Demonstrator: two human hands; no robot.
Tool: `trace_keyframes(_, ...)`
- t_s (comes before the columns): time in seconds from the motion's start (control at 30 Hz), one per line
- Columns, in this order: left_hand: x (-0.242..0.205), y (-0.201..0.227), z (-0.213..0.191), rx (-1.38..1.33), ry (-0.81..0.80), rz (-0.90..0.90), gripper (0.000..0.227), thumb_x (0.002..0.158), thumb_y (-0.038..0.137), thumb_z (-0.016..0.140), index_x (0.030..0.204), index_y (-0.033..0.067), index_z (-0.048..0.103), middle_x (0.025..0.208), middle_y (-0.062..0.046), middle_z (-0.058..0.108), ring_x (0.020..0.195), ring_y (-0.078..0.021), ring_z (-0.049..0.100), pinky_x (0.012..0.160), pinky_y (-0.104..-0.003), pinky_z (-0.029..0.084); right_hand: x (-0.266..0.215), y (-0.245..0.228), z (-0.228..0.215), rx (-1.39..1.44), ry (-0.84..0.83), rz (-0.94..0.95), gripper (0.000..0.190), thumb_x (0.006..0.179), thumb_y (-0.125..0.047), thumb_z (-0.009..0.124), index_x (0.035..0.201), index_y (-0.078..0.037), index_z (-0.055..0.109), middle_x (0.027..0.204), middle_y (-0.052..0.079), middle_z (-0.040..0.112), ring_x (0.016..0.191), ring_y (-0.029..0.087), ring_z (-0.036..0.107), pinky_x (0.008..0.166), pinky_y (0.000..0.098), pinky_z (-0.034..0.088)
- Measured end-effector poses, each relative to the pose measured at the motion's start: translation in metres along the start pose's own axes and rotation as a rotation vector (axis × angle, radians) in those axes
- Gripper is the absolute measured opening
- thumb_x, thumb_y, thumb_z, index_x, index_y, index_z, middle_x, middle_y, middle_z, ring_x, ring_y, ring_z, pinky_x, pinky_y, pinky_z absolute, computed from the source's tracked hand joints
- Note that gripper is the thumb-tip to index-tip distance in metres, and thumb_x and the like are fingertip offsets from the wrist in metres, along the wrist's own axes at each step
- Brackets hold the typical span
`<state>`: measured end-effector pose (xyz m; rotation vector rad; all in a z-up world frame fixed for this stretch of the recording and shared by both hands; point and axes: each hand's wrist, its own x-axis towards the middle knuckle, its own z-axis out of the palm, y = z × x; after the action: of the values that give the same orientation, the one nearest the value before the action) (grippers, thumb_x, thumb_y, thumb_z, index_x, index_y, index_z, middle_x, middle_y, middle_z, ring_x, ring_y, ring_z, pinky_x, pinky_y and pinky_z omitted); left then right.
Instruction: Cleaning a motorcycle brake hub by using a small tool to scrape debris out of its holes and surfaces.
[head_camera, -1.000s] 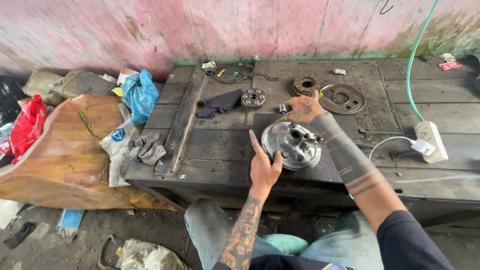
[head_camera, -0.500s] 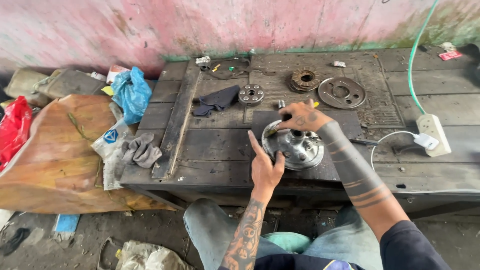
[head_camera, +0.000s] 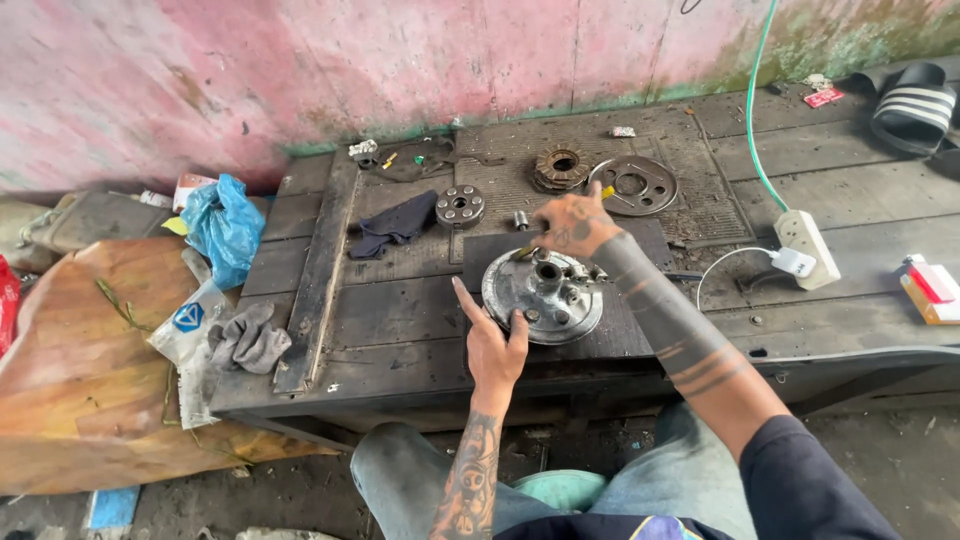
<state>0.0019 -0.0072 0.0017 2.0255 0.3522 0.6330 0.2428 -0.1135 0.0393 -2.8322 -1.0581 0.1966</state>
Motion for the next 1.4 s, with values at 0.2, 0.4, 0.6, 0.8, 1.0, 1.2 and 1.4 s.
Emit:
trace_keyframes(0.2, 0.0, -0.008, 0.002, 0.015, 0.009, 0.002, 0.099, 0.091, 0.028, 0.058, 0.166, 0.0024, -0.001, 0.085, -0.028, 0.072, 0.055, -0.0358, 0.068, 0.062, -0.047, 0.054, -0.03, -0.036, -0.008, 0.004, 0.049, -0.201, 0.05, 0.088, -0.07, 0.066, 0.119, -0.033, 0.073, 0.103, -0.002, 0.079, 0.106, 0.025, 0.073, 0.113, 0.07, 0.021)
trace_keyframes(0.4, -0.002, -0.011, 0.001, 0.01, -0.002, 0.006, 0.1, 0.091, 0.027, 0.058, 0.166, 0.0022, -0.004, 0.096, -0.032, 0.071, 0.056, -0.0359, 0.068, 0.057, -0.048, 0.046, -0.047, -0.057, -0.021, 0.048, 0.031, -0.259, 0.032, 0.088, -0.061, 0.067, 0.107, -0.035, 0.072, 0.094, -0.007, 0.079, 0.106, 0.024, 0.073, 0.111, 0.0621, 0.026)
trace_keyframes(0.6, -0.002, 0.007, -0.005, -0.026, 0.018, 0.048, 0.097, 0.094, 0.027, 0.06, 0.165, -0.0003, 0.0, 0.071, -0.022, 0.067, 0.047, -0.031, 0.062, 0.064, -0.048, 0.057, -0.018, -0.029, -0.005, -0.01, 0.045, -0.184, 0.03, 0.093, -0.06, 0.065, 0.108, -0.036, 0.073, 0.092, -0.006, 0.078, 0.098, 0.023, 0.072, 0.105, 0.0588, 0.025)
trace_keyframes(0.8, -0.002, 0.007, -0.005, -0.015, 0.019, 0.066, 0.096, 0.095, 0.026, 0.059, 0.164, -0.0005, -0.002, 0.078, -0.029, 0.069, 0.05, -0.0352, 0.064, 0.057, -0.05, 0.052, -0.025, -0.028, -0.004, -0.031, 0.044, -0.102, 0.035, 0.098, -0.062, 0.06, 0.101, -0.03, 0.073, 0.083, -0.008, 0.075, 0.088, 0.019, 0.069, 0.109, 0.0577, 0.024)
trace_keyframes(1.0, -0.002, -0.016, 0.003, -0.022, 0.001, 0.075, 0.087, 0.102, 0.035, 0.046, 0.164, 0.0027, -0.005, 0.102, -0.035, 0.068, 0.055, -0.0323, 0.065, 0.051, -0.046, 0.046, -0.086, -0.066, -0.019, -0.033, 0.145, -0.165, 0.021, 0.09, -0.046, 0.065, 0.1, -0.028, 0.068, 0.082, -0.002, 0.077, 0.09, 0.023, 0.076, 0.102, 0.0525, 0.032)
trace_keyframes(1.2, -0.004, -0.013, 0.005, 0.055, -0.032, 0.06, 0.083, 0.103, 0.025, 0.044, 0.165, 0.0045, -0.007, 0.12, -0.04, 0.064, 0.066, -0.0362, 0.072, 0.053, -0.046, 0.048, -0.104, -0.055, -0.008, -0.128, 0.264, -0.057, 0.02, 0.085, -0.046, 0.068, 0.095, -0.028, 0.068, 0.081, -0.004, 0.076, 0.088, 0.023, 0.075, 0.094, 0.0512, 0.031)
trace_keyframes(1.4, -0.002, -0.013, 0.005, 0.025, -0.036, 0.049, 0.086, 0.102, 0.03, 0.045, 0.165, 0.0051, -0.008, 0.117, -0.039, 0.065, 0.067, -0.0366, 0.071, 0.053, -0.046, 0.047, -0.13, -0.041, -0.022, -0.079, 0.191, 0.082, 0.019, 0.086, -0.045, 0.067, 0.09, -0.027, 0.07, 0.079, -0.003, 0.079, 0.083, 0.023, 0.077, 0.099, 0.0488, 0.031)
